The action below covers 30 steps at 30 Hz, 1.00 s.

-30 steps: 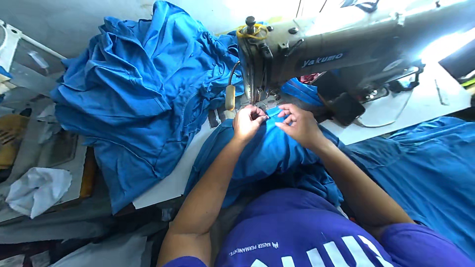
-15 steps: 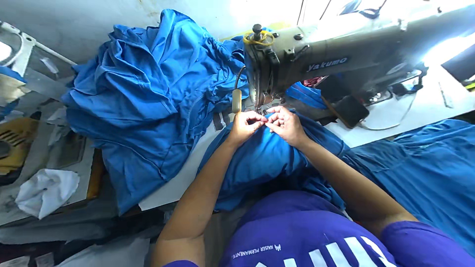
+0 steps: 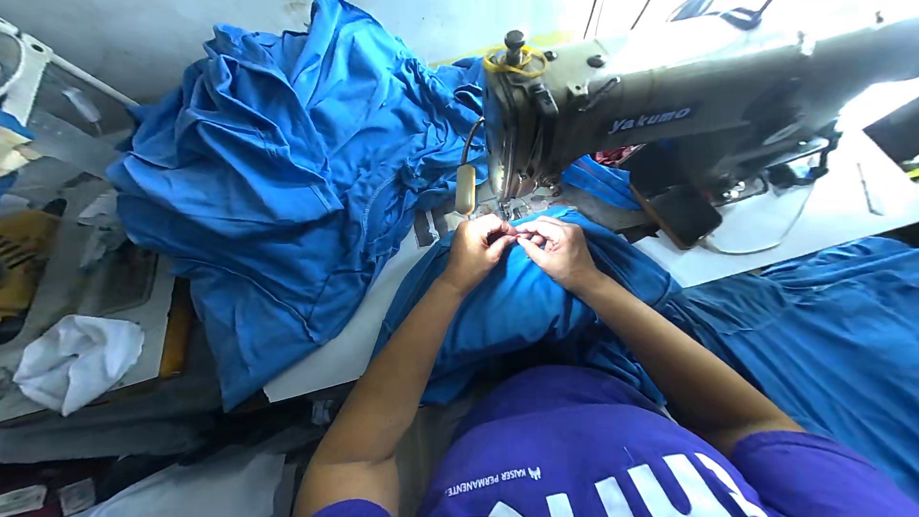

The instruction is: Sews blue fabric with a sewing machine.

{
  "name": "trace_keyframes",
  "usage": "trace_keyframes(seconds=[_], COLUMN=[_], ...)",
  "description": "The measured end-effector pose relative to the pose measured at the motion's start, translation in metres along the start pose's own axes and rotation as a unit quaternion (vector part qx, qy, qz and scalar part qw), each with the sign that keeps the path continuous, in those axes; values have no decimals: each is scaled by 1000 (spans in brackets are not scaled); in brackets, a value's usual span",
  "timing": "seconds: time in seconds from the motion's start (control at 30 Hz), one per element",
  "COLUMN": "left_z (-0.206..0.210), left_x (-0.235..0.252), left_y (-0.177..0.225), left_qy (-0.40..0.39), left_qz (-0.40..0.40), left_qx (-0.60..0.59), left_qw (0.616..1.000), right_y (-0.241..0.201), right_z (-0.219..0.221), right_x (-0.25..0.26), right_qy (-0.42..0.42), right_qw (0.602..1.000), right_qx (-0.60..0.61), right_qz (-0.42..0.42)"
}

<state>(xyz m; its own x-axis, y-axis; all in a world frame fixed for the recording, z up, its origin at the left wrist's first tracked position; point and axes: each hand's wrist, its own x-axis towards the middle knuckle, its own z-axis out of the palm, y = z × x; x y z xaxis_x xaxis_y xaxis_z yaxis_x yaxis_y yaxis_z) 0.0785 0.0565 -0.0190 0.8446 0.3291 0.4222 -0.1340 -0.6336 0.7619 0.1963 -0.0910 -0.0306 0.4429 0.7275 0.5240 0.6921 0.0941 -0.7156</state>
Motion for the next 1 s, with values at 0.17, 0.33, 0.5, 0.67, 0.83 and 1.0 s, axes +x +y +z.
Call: trace_keyframes(seconds=[0.17, 0.33, 0.5, 0.67, 0.83, 1.0], left_z=[1, -4, -14, -13, -15, -11], left_x=[0, 4, 11, 14, 16, 16], left_y=[-1, -2, -4, -6, -6, -8], left_qy=[-7, -47, -107, -110, -128, -117], left_qz=[26, -3, -69, -84, -89, -86], left_qx=[38, 31, -77, -92, -109, -116], left_qw=[999, 998, 989, 986, 982, 983], right_y=[1, 1, 7, 11, 12, 13], right_z=[-1, -4, -15, -16, -17, -16], right_x=[-2, 2, 14, 11, 9, 10], right_qy=[-2, -39, -106, -108, -100, -100], right_qw=[997, 994, 988, 979, 978, 977], right_qx=[-57, -92, 73, 141, 159, 162], right_qz=[-43, -53, 90, 105, 92, 96])
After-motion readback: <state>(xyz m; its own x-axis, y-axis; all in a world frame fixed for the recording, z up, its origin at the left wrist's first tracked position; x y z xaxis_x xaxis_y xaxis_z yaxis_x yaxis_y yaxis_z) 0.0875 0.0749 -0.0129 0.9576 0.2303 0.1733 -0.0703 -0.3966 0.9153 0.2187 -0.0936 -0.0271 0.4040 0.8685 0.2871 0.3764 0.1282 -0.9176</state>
